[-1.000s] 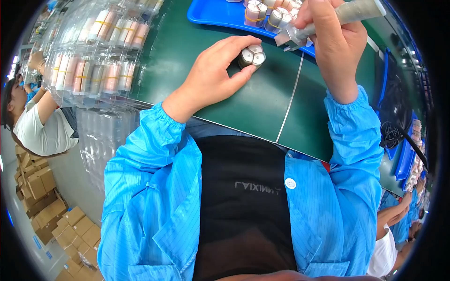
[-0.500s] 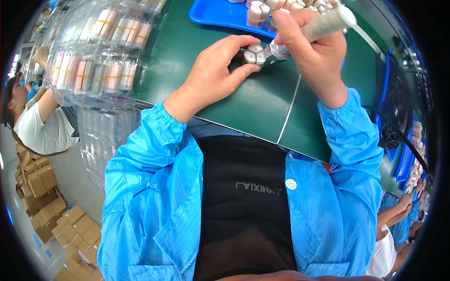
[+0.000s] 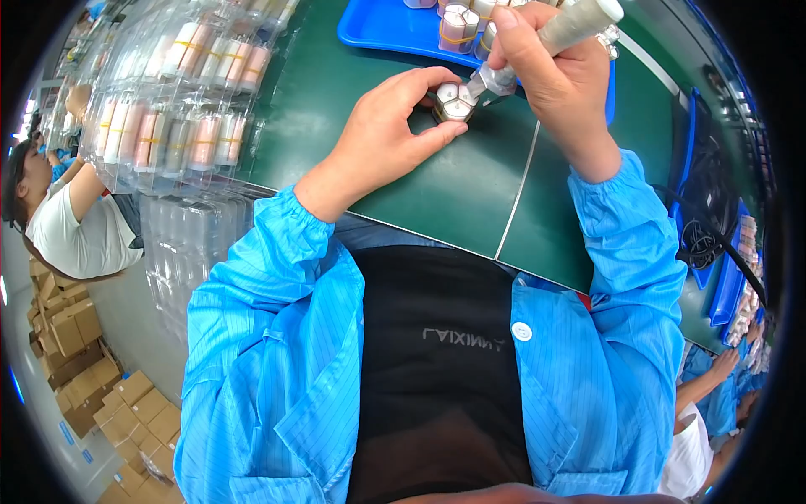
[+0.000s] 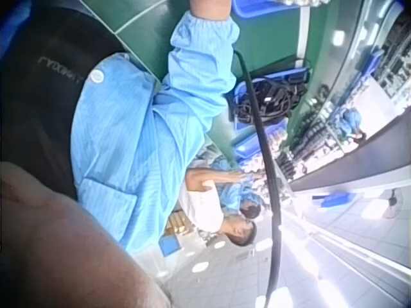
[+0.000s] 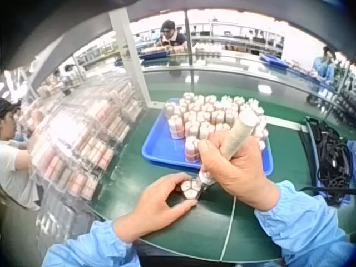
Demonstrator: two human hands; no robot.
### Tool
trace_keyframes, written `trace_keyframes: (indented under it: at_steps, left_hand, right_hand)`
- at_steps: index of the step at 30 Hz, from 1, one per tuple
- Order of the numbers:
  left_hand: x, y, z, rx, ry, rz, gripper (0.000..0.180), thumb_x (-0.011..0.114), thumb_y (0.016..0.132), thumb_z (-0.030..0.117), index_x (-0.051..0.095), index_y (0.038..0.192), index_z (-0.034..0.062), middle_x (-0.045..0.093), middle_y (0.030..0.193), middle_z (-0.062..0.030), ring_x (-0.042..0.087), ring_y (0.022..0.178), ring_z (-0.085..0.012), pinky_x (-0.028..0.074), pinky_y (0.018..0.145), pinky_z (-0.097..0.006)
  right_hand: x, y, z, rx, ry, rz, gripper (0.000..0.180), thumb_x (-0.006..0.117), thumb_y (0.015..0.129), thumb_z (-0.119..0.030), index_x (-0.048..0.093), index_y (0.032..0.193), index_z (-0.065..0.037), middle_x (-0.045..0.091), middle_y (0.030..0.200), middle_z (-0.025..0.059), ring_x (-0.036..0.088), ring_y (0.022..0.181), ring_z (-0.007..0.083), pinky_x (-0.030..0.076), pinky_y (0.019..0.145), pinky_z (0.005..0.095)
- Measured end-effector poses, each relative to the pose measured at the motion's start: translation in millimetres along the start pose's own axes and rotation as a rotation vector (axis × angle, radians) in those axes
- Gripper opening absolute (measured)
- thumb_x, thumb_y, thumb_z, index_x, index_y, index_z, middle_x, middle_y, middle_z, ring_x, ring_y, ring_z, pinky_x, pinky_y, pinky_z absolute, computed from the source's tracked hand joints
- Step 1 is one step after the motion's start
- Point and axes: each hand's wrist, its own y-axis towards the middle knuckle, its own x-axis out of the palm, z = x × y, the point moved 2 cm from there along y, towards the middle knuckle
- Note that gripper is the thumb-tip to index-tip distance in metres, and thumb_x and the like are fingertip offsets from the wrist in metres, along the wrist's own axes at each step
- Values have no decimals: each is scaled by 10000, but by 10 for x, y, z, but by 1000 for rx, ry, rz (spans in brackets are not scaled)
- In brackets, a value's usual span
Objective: Assembling and organizing small electronic or plastic components at a factory workbench using a pen-like applicator and rubber bands.
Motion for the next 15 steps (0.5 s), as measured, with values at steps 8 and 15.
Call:
trace_keyframes:
  at_steps: [8,15]
  left_hand:
    - [5,13,18,76,40,28,453,811,808,140,640,1216,44,687,1070,-121,684,928,-278,566,815,-356]
    - [-51,17,-38,35,-17,-33,509,686,806,23,596,1306,41,662,1207,-106,653,1081,-250,522,947,-345]
  right_hand:
    - [35,-38,54,24,152,-7,295,626,1010,-184,628,745,-54,611,677,-13,528,607,52,403,538,227]
    - [-36,49,-108,152,269,117,291,615,1009,-142,602,731,-59,613,660,6,531,583,64,423,536,224]
